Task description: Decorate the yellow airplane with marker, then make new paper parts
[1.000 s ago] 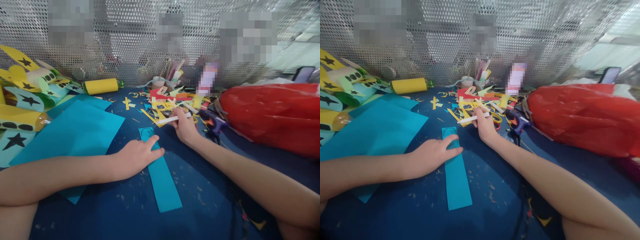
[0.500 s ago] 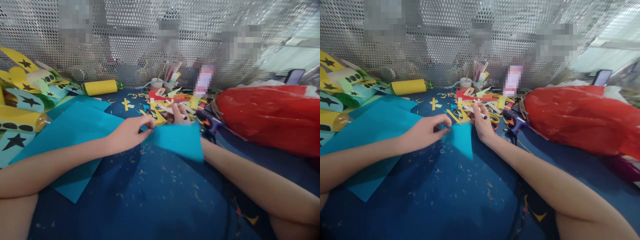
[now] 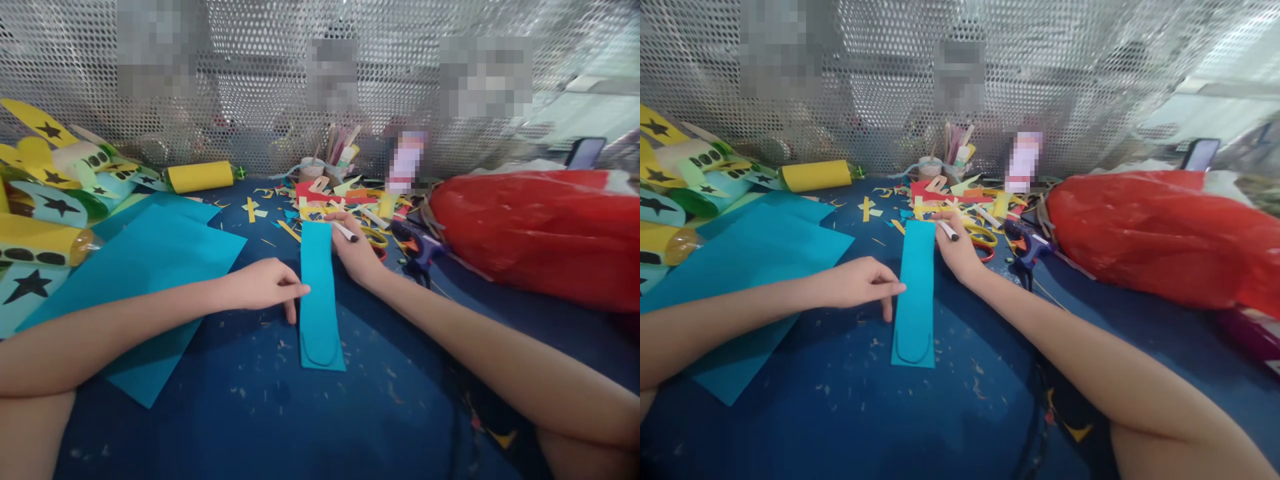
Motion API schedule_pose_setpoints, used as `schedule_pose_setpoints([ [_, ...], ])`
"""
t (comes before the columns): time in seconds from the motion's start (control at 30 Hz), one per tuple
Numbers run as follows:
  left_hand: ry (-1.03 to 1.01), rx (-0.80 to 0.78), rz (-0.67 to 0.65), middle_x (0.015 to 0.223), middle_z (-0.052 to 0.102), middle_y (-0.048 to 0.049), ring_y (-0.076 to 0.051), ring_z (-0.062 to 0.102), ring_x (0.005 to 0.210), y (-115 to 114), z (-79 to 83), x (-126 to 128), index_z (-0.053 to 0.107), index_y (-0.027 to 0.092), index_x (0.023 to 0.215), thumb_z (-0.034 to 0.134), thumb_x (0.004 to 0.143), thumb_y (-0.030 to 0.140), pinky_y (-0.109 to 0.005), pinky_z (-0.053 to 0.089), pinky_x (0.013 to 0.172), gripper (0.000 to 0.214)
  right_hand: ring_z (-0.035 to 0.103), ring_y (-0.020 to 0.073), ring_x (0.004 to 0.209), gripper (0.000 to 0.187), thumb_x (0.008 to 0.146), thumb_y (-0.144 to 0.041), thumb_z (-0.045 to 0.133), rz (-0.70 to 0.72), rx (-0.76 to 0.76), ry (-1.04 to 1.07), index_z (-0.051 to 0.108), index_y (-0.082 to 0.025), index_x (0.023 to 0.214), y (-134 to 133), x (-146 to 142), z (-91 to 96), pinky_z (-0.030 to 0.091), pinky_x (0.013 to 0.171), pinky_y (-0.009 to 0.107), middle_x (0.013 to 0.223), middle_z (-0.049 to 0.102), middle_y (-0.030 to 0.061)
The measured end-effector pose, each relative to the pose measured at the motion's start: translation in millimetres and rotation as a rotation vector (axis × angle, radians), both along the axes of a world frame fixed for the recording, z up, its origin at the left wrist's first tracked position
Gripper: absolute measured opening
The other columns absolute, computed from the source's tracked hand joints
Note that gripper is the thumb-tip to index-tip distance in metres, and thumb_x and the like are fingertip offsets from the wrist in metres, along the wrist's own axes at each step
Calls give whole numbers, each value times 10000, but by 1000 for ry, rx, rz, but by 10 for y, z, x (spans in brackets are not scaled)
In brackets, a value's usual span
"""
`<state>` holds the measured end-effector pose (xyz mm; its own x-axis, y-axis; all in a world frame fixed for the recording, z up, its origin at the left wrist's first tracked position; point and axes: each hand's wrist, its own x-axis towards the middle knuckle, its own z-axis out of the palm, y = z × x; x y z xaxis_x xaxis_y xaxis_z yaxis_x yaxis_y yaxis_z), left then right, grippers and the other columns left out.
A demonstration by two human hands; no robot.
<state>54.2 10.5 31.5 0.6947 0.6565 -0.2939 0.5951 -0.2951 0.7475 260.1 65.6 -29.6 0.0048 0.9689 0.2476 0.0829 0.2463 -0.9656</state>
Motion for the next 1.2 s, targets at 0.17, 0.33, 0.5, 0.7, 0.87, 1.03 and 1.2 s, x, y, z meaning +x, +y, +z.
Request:
schedule_pose_setpoints([
  [0.17,80,363,43,486,545,10,-110,473,486,-86,-6,12,550,167,560,524,911,480,-255,306,512,471,590,138,685,294,785,-382,698,138,60,-79,510,-262,976,-39,-18,16,525,657,325,853,573,-18],
  [0.33,41,725,30,732,639,-17,-150,593,681,-107,-200,14,651,154,916,518,942,303,-259,421,624,202,637,155,740,347,794,-520,677,210,52,-108,532,-247,952,-110,-54,96,549,674,317,858,628,9],
  [0.5,179,913,-201,1015,629,-106,-178,642,759,-179,-337,-2,554,127,1228,363,937,93,-281,495,644,349,565,135,602,296,885,-544,520,233,7,5,530,-249,905,-165,-66,178,470,536,263,661,592,-20],
  [0.7,314,904,-252,1319,546,-192,-225,680,903,-230,-353,33,418,110,1378,361,885,37,-327,547,712,502,467,117,538,275,826,-435,634,368,31,-123,464,-238,735,-180,-72,199,396,552,274,561,529,-50],
  [0.87,332,959,-283,1329,558,-235,-267,691,970,-218,-403,60,494,69,1299,374,866,11,-373,579,729,452,451,112,530,286,798,-420,676,378,-7,-149,458,-237,766,-171,-81,178,341,523,265,562,519,-63],
  [1.03,372,1033,-302,1366,540,-246,-265,699,977,-228,-426,64,478,60,1331,407,855,7,-362,593,716,485,377,93,492,291,810,-394,674,341,30,-163,445,-232,734,-160,-76,155,286,498,260,530,471,-83],
  [1.2,371,1053,-300,1331,572,-237,-259,706,953,-229,-432,69,481,59,1334,426,872,28,-351,593,700,467,380,93,486,302,821,-429,668,399,43,-190,457,-230,736,-147,-82,143,288,499,261,523,482,-81],
])
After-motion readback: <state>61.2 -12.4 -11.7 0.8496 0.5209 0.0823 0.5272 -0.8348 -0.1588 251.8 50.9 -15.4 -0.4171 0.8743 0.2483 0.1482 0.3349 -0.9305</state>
